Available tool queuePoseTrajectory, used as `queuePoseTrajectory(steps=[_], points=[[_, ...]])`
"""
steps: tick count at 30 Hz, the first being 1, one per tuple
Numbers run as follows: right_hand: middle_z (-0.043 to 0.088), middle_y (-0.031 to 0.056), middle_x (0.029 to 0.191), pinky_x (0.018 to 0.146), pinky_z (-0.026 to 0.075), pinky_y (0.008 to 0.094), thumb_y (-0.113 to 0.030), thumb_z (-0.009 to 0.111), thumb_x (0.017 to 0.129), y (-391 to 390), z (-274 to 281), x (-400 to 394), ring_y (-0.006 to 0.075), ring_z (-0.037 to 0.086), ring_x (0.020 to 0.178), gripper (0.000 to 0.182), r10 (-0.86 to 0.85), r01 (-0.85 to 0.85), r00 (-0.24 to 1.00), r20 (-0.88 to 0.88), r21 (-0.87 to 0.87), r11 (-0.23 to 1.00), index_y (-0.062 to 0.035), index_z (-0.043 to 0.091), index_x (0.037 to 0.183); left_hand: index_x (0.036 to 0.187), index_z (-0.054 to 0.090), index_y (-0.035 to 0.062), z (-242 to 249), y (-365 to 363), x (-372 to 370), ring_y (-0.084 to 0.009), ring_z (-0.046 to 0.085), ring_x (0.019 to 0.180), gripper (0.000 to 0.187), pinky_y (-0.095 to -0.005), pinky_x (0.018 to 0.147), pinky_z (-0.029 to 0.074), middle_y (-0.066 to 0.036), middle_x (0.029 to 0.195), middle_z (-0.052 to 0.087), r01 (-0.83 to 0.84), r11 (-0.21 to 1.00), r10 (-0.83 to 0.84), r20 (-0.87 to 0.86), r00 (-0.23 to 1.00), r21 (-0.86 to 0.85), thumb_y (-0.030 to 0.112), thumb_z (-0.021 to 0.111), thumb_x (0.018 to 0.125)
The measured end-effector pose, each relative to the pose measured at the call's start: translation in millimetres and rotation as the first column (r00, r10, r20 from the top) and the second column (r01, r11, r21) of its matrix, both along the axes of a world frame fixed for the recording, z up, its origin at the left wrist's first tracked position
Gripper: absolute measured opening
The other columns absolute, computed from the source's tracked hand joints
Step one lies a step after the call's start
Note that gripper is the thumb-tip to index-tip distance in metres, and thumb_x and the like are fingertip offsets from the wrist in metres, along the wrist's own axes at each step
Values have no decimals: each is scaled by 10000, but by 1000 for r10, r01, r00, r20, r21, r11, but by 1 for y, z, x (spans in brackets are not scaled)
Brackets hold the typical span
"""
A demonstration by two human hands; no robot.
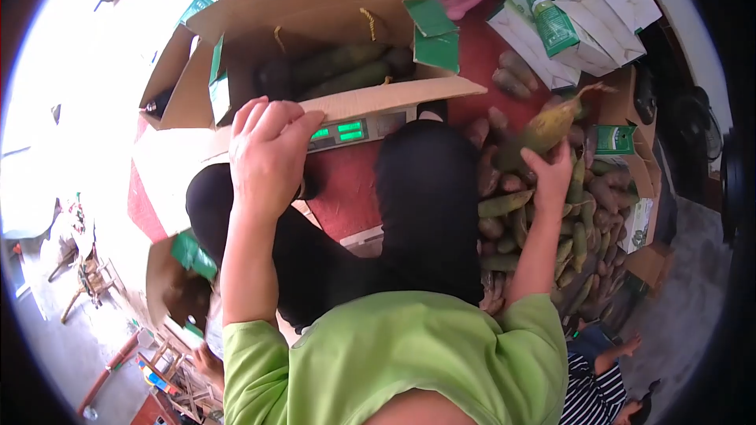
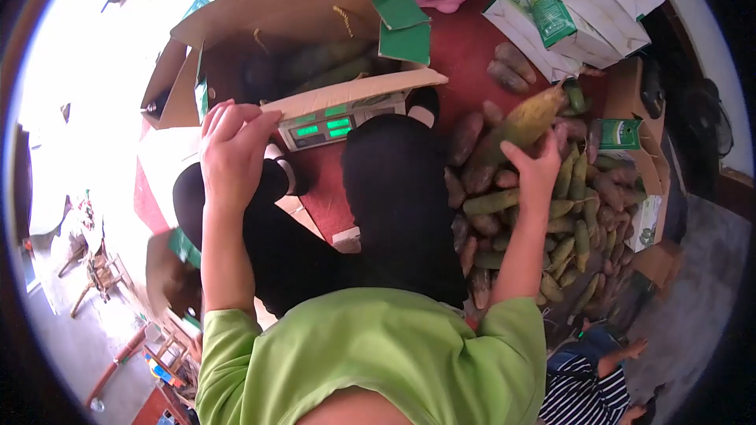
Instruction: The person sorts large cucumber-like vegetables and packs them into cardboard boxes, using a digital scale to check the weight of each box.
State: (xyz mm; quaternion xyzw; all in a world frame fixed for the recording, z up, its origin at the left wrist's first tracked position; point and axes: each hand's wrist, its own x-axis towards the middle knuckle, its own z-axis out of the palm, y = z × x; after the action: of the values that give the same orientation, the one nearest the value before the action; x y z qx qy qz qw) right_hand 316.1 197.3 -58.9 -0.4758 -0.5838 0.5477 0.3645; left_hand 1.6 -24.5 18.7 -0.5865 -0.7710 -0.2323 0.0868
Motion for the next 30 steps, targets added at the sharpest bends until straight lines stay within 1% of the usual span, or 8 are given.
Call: queuePoseTrajectory(steps=[4,11,16,19,23,25,26,30], points=[[590,109,1077,904,454,336,21,709,672,15,90,-68,204,578,1005,546,227,-177,955,-190,248,952,50,491,1172,858,676,94,-2,1,0,-212,569,789,180,-401,876,450,-22,807,557,26,999,-25,-29,999,35,58,618,691],[628,100,1017,862,460,310,-83,721,709,11,155,-184,172,594,966,468,657,-513,750,-73,562,648,12,555,1137,853,677,102,0,5,1,-212,573,762,196,-409,852,464,-25,801,562,21,998,-20,-22,1000,51,23,640,677],[630,115,1055,858,456,322,-165,727,681,-12,98,-245,212,599,959,521,467,-694,716,519,597,402,-82,561,1168,841,678,89,-1,5,2,-225,574,771,169,-406,838,463,-40,802,565,17,996,-16,-10,1000,85,24,644,689],[637,117,1046,823,471,319,-213,738,683,-18,76,-244,204,613,924,498,310,-731,683,662,609,308,-105,592,1146,862,680,70,-1,4,2,-232,568,764,178,-376,773,453,-51,794,575,2,997,-5,43,999,72,20,666,692],[655,102,936,773,495,303,-157,709,744,0,91,-203,186,626,870,355,511,-511,842,172,559,654,-21,608,1056,891,683,70,1,3,6,-231,564,759,192,-362,732,434,-52,808,585,-70,995,63,90,994,71,27,687,704],[638,105,962,681,505,254,-76,690,781,26,61,-174,136,626,778,356,513,-387,858,28,691,610,11,573,1106,902,684,70,0,0,2,-229,564,765,199,-354,735,433,-54,816,589,-53,995,48,64,997,85,28,691,708],[631,85,870,593,487,242,-102,645,828,29,45,-156,122,603,671,251,486,-347,869,-91,590,729,20,586,1039,914,685,71,-2,1,1,-227,565,770,205,-347,737,433,-57,823,593,-33,994,29,43,999,108,30,695,713],[660,39,878,721,478,246,-80,651,802,29,-24,-62,89,583,786,217,172,-193,980,101,257,947,-10,632,1006,960,696,76,-1,0,6,-220,574,833,221,-324,775,443,-68,873,611,-96,992,86,109,990,84,20,685,746]])
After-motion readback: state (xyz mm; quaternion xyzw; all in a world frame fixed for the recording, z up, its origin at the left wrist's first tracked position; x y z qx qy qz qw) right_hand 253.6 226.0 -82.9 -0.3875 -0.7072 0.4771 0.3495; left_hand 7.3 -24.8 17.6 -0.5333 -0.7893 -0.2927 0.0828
